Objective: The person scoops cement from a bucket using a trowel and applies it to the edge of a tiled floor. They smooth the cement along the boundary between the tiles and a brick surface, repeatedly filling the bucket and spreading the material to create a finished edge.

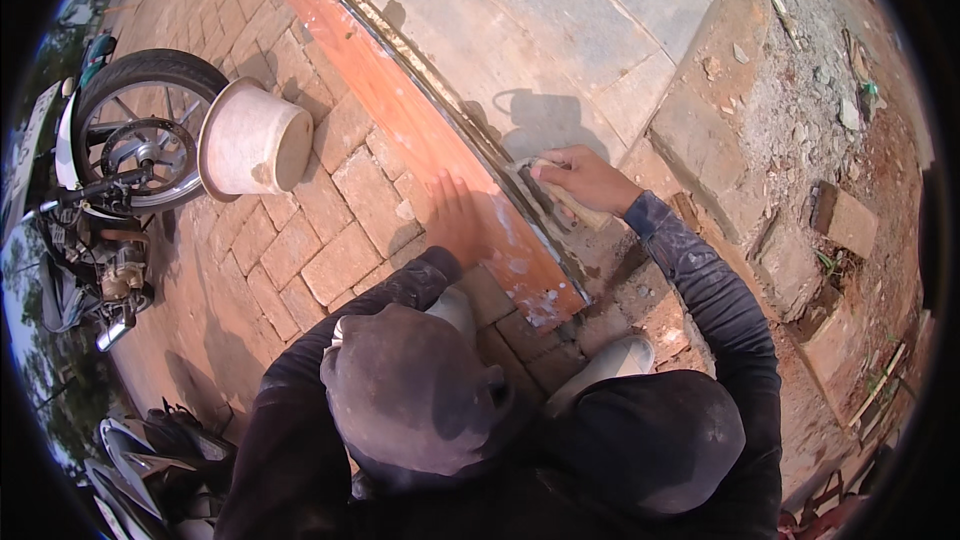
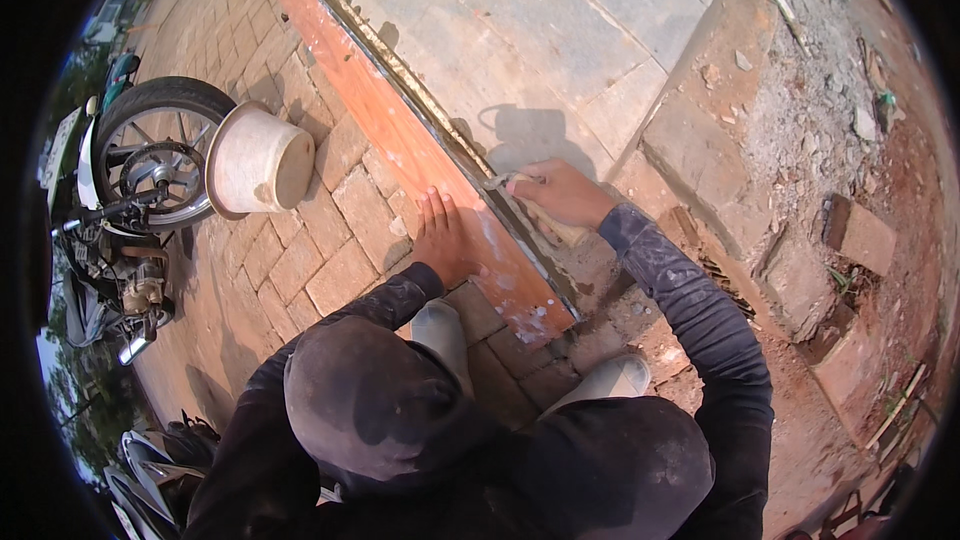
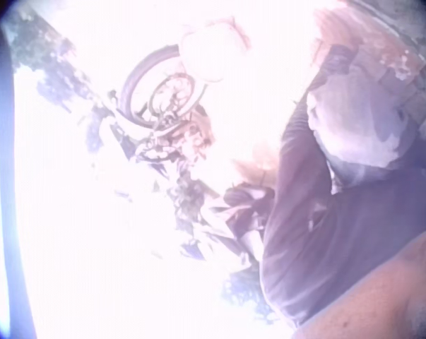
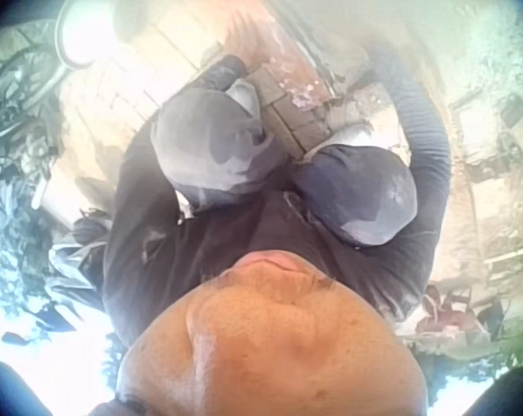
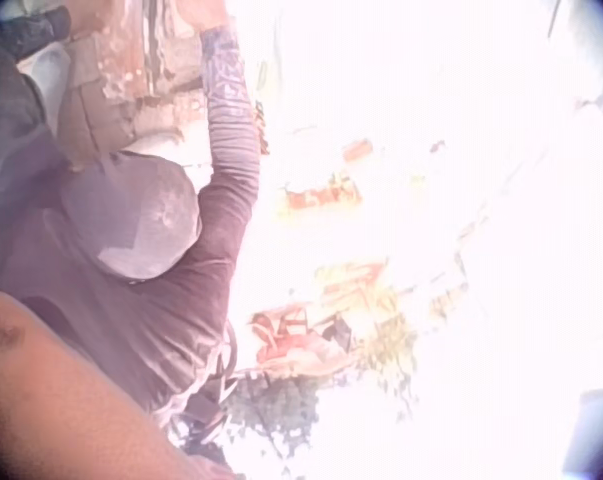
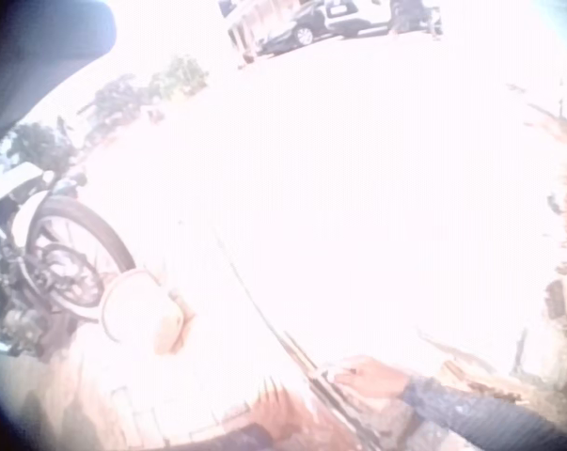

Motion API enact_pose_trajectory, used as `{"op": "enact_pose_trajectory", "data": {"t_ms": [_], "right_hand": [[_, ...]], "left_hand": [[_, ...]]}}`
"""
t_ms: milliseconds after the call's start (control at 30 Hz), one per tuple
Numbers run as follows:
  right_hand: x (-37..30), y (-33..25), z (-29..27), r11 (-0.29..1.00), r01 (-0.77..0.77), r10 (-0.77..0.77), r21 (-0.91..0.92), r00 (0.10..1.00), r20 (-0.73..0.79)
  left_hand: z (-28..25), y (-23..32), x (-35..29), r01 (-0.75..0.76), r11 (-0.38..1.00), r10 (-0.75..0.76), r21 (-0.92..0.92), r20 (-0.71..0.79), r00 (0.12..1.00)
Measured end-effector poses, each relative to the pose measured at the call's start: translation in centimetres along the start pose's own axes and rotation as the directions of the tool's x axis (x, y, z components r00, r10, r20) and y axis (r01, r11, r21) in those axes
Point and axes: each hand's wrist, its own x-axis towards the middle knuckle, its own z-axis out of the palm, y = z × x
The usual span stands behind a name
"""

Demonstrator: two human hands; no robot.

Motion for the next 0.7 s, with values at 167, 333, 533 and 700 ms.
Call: {"op": "enact_pose_trajectory", "data": {"t_ms": [167,333,533,700], "right_hand": [[9.5,-1.4,0.5,0.979,0.063,-0.079,-0.193,0.994,-0.073],[16.6,-5.2,-0.4,0.992,-0.031,0.025,-0.125,0.999,-0.048],[17.3,-8.0,-0.8,0.976,-0.207,0.208,-0.06,0.978,0.005],[14.8,-6.2,-1.8,0.973,-0.209,0.218,-0.1,0.973,0.08]], "left_hand": [[-0.2,0.4,0.2,0.027,0.999,-0.026,-0.016,0.035,0.999],[-0.2,0.4,0.2,0.031,0.999,-0.031,-0.009,0.028,0.999],[-0.2,0.7,0.2,0.035,0.999,-0.035,-0.008,0.052,0.998],[0.4,0.4,-0.1,-0.001,0.999,-0.001,-0.034,-0.042,0.999]]}}
